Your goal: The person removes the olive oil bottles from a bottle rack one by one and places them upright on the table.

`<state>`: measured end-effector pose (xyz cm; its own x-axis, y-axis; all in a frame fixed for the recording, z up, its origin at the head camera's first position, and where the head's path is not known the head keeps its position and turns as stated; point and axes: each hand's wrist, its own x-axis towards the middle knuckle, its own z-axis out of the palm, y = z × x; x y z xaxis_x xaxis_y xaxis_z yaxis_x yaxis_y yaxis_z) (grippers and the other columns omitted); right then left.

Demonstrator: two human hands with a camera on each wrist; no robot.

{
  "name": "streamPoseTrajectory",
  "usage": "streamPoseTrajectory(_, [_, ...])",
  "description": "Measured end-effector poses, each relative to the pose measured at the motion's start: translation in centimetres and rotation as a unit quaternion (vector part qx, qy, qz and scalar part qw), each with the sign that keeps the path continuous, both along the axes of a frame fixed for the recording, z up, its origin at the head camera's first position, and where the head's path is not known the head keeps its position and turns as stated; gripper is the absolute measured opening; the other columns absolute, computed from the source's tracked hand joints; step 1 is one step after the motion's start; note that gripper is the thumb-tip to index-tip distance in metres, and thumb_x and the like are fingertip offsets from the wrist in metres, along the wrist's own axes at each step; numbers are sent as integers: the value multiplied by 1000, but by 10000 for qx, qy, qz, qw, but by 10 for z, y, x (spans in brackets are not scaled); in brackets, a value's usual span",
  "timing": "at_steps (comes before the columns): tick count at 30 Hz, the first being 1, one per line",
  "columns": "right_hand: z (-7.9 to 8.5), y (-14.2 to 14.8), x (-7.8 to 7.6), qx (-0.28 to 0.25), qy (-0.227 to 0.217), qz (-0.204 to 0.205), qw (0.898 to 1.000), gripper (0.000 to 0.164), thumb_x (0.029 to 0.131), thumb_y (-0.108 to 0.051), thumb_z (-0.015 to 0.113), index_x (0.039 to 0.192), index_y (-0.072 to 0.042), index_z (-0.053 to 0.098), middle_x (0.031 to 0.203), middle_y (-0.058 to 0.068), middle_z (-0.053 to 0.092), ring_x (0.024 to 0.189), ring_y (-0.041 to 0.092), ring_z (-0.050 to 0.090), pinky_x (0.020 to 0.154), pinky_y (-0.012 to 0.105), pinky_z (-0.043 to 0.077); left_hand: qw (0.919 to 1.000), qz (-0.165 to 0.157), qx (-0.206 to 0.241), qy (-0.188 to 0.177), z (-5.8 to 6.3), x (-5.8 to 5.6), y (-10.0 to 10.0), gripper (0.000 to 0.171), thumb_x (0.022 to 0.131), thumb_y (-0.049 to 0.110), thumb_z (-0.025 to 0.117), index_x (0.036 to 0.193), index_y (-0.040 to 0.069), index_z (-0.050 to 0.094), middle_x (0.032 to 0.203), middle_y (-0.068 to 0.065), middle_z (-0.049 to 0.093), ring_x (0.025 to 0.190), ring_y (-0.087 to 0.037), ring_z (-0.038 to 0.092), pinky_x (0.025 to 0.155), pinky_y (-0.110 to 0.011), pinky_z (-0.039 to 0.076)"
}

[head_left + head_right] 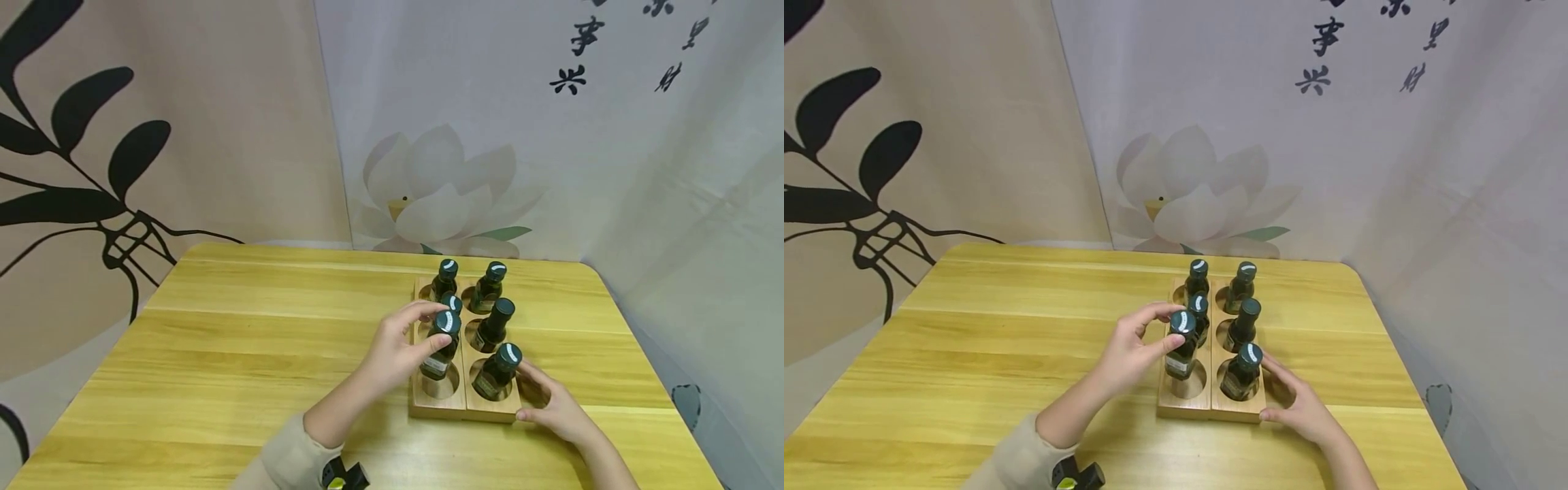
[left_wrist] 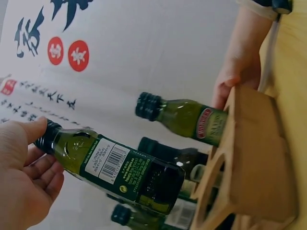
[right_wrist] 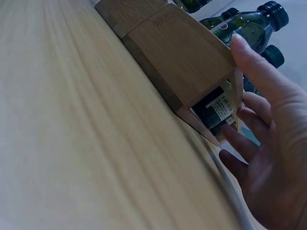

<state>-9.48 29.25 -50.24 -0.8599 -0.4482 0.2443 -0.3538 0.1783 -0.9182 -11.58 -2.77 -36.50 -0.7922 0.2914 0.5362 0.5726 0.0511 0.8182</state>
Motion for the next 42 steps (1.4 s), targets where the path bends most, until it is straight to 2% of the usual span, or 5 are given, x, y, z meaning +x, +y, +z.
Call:
streamPoseTrajectory(7, [1,0,1,-8,-41,4,10000,83,67,15,75,137,19,31,142,-22,38,123,0,43,99,17,33,9986,395,-85,328,14,-8,-13,37,77,0,77,112,0,66,100,-6,66,94,-18,57,85,-34,49])
streamPoseTrajectory(14, [4,-1,2,138,-11,-109,9998,84,67,13,77,138,18,32,141,-24,37,122,-1,44,99,16,32,9966,655,-63,496,27,-19,-25,35,78,1,77,112,-1,66,104,-7,67,95,-19,57,85,-37,48])
streamPoseTrajectory(26, [0,1,2,210,-27,-177,9996,85,67,12,78,139,15,34,141,-25,37,122,-1,43,99,17,33,9913,1071,8,769,39,-43,-39,32,80,0,76,111,-2,66,96,-8,66,90,-17,58,83,-34,46])
streamPoseTrajectory(33, [-1,2,1,171,34,-139,9998,85,66,13,78,141,11,36,142,-20,39,123,2,44,100,17,31,9890,1346,-5,608,46,-54,-44,30,81,0,75,109,-4,66,94,-12,66,90,-22,59,84,-38,45])
streamPoseTrajectory(42, [-2,2,0,236,39,-187,9995,85,67,11,78,141,9,37,142,-20,39,123,1,43,101,16,30,9864,1594,87,392,41,-75,-51,32,82,3,75,111,-3,66,97,-14,66,90,-25,58,84,-40,45])
